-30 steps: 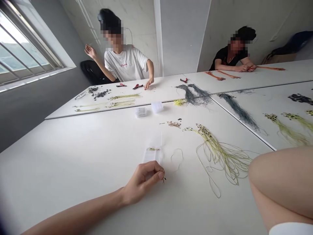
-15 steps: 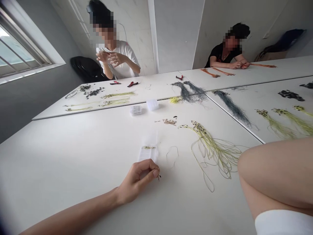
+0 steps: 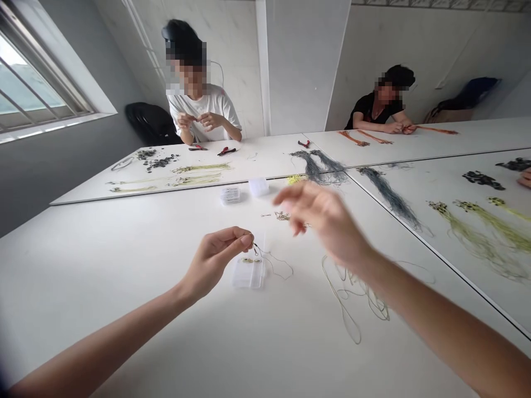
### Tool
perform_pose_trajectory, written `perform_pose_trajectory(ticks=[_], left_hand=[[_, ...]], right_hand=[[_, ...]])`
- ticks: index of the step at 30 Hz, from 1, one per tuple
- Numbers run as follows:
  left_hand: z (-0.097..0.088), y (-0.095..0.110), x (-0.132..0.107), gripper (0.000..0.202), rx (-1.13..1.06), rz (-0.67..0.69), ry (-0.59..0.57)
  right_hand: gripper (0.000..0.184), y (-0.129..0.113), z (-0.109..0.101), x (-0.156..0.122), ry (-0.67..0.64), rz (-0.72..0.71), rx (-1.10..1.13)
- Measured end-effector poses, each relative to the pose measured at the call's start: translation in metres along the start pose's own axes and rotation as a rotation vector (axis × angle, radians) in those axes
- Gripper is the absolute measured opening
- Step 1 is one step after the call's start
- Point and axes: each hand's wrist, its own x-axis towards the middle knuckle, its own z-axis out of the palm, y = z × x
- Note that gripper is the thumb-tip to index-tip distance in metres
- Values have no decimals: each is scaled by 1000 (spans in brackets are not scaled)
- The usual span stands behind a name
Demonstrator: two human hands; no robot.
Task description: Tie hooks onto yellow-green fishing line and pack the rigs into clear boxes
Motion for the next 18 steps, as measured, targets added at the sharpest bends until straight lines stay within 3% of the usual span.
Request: perform_pose_trajectory(ticks=[3,6,10,18], left_hand=[[3,2,9,25,-17,14,18],[9,-2,13,24,-76,19,-19],[15,-11,15,25,-92,-1,-32],[15,-25,19,24,15,-67,49]], right_hand=[[19,24,17,0,-217,73,219],[20,46,28,-2,-313,166,370],[16,58,29,-2,-260,203,432],[15,72,33,-3,-157,119,339]])
